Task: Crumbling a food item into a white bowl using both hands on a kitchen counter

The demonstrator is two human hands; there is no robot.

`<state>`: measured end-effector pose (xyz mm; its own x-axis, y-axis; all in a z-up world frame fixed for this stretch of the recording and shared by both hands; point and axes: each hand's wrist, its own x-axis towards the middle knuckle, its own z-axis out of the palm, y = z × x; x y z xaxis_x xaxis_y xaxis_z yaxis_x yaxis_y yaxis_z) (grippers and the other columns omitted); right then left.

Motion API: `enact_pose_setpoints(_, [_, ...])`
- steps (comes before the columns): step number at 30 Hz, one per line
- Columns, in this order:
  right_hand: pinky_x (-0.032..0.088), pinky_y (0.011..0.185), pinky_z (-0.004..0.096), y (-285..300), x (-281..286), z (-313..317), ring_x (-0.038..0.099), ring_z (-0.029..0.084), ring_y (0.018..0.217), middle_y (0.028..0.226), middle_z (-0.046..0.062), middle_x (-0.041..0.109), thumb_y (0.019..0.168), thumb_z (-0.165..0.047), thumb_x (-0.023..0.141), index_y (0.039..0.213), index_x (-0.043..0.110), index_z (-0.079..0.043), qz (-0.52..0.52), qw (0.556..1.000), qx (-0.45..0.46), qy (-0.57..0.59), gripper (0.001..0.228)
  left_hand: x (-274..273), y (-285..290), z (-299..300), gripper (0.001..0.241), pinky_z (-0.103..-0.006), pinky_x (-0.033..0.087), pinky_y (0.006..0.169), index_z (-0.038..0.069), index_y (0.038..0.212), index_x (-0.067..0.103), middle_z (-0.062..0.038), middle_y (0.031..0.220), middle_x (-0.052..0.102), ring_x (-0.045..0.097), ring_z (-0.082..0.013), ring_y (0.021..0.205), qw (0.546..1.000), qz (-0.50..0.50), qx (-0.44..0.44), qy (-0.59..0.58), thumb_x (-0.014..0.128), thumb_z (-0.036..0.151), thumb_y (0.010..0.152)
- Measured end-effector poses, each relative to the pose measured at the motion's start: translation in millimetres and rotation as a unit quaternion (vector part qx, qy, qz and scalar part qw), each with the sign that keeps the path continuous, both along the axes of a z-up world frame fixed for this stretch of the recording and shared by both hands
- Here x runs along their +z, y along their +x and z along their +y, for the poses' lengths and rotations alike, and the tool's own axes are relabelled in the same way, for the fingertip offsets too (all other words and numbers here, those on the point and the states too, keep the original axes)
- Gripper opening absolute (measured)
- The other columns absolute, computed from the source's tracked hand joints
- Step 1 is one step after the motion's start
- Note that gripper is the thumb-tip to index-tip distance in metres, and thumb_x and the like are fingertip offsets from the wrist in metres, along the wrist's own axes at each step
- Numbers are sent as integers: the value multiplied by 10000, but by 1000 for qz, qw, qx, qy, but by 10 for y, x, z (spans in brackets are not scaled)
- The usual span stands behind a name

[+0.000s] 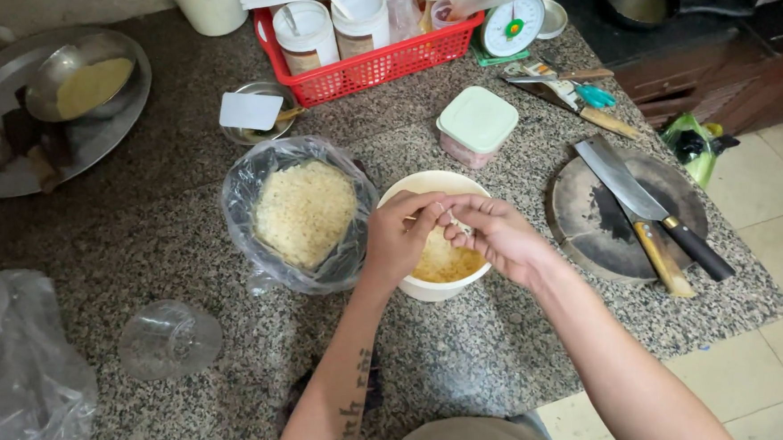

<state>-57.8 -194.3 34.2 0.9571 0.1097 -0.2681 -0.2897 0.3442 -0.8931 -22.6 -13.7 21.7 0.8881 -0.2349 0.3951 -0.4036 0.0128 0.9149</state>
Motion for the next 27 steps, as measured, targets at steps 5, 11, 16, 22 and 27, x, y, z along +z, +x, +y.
enact_pose_setpoints(5, [557, 565, 220, 13, -5, 2, 659, 145, 718, 923, 119, 632, 1038, -83, 454, 1351, 545, 42, -28, 998, -43, 18, 349, -105, 1, -27, 235, -259, 625, 664, 118, 1140, 804, -89, 957, 681, 706, -171, 827, 999, 16, 30, -14, 676, 52, 955])
enact_pose_setpoints(11, [445, 516, 195, -32, 188, 121, 563, 131, 690, 888, 107, 561, 1100, -185, 333, 1435, 434, -9, -25, 998, -49, 21, 392, -165, 28, -129, 321, -308, 638, 725, 94, 1203, 745, -115, 1007, 656, 714, -224, 883, 999, 6, 38, 9, 712, 62, 886])
enact_pose_setpoints(16, [422, 488, 167, 47, -31, 175, 592, 114, 653, 949, 107, 619, 1055, -92, 421, 1380, 490, -11, -73, 994, -33, -71, 342, -303, 94, -148, 159, -265, 630, 613, 66, 1009, 780, -98, 870, 660, 729, -216, 732, 998, -7, 39, 40, 783, 45, 851])
enact_pose_setpoints(22, [423, 511, 162, 178, -344, 109, 564, 80, 649, 840, 84, 633, 1010, -9, 478, 1249, 640, 24, -125, 985, -49, -109, 291, -311, 106, -88, 100, -281, 647, 599, 40, 1000, 765, -107, 863, 683, 756, -209, 738, 996, 61, 55, -24, 738, 110, 932])
enact_pose_setpoints(27, [405, 518, 180, 118, -187, 171, 542, 79, 622, 769, 45, 596, 1038, -89, 510, 1053, 690, -16, -103, 986, -54, -123, 195, -214, 76, -86, 91, -293, 643, 598, 8, 1004, 751, -114, 870, 658, 758, -223, 759, 997, 45, 42, -49, 709, 74, 957])
